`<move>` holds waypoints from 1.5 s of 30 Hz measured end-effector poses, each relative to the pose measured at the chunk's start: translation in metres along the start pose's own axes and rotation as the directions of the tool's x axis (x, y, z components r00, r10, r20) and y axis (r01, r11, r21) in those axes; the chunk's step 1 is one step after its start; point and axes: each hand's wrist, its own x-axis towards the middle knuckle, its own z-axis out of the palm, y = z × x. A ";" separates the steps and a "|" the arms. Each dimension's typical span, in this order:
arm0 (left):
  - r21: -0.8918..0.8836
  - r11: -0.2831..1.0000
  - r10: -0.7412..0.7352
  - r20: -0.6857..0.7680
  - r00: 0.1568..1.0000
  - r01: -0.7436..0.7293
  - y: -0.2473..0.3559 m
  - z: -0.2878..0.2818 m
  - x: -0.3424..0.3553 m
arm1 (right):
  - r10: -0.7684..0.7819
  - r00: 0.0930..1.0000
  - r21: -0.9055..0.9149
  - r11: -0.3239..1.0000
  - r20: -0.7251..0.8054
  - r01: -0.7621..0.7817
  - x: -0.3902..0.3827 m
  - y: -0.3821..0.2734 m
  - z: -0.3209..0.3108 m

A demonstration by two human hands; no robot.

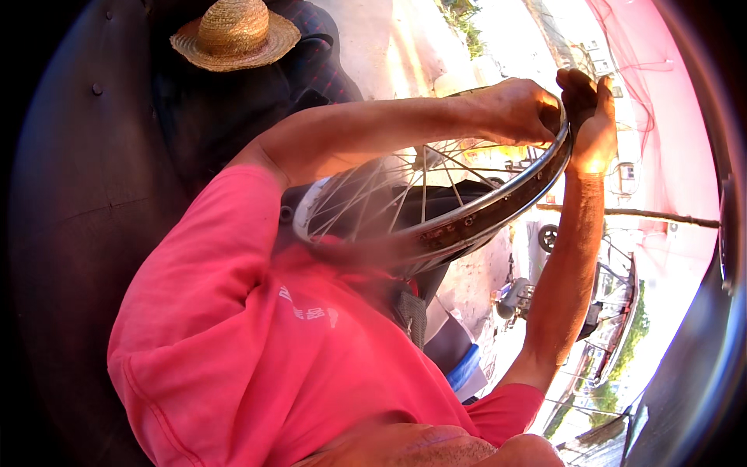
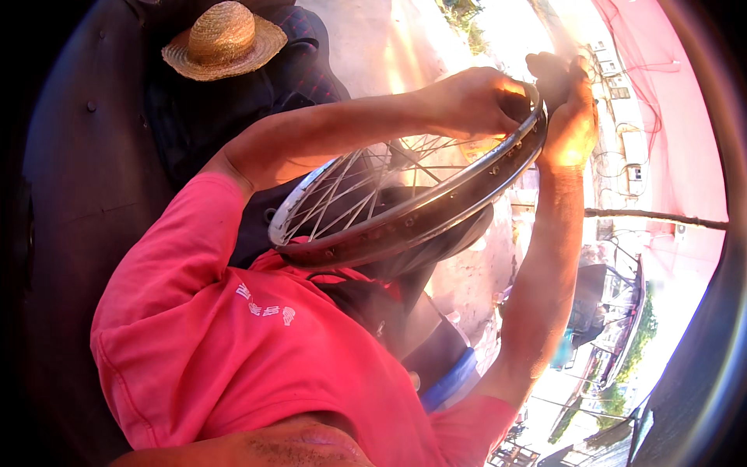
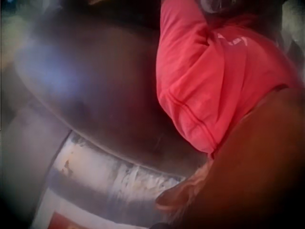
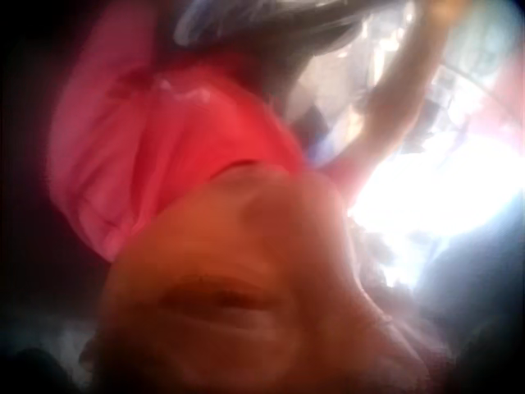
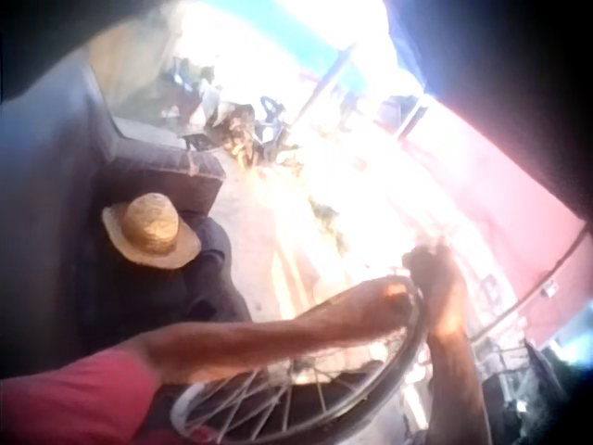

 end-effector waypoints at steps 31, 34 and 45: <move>0.004 0.998 0.064 0.075 0.995 -0.064 -0.038 -0.006 0.034 | -0.150 0.985 -0.169 0.972 0.090 0.164 -0.005 0.001 0.004; -0.116 0.968 0.237 0.135 0.962 -0.222 -0.050 -0.009 0.037 | -0.128 0.991 -0.197 0.971 0.042 0.133 -0.011 -0.003 0.009; -0.478 0.869 -0.065 0.154 0.986 0.132 -0.030 -0.003 0.031 | -0.136 0.990 -0.205 0.968 0.040 0.142 -0.015 -0.004 0.011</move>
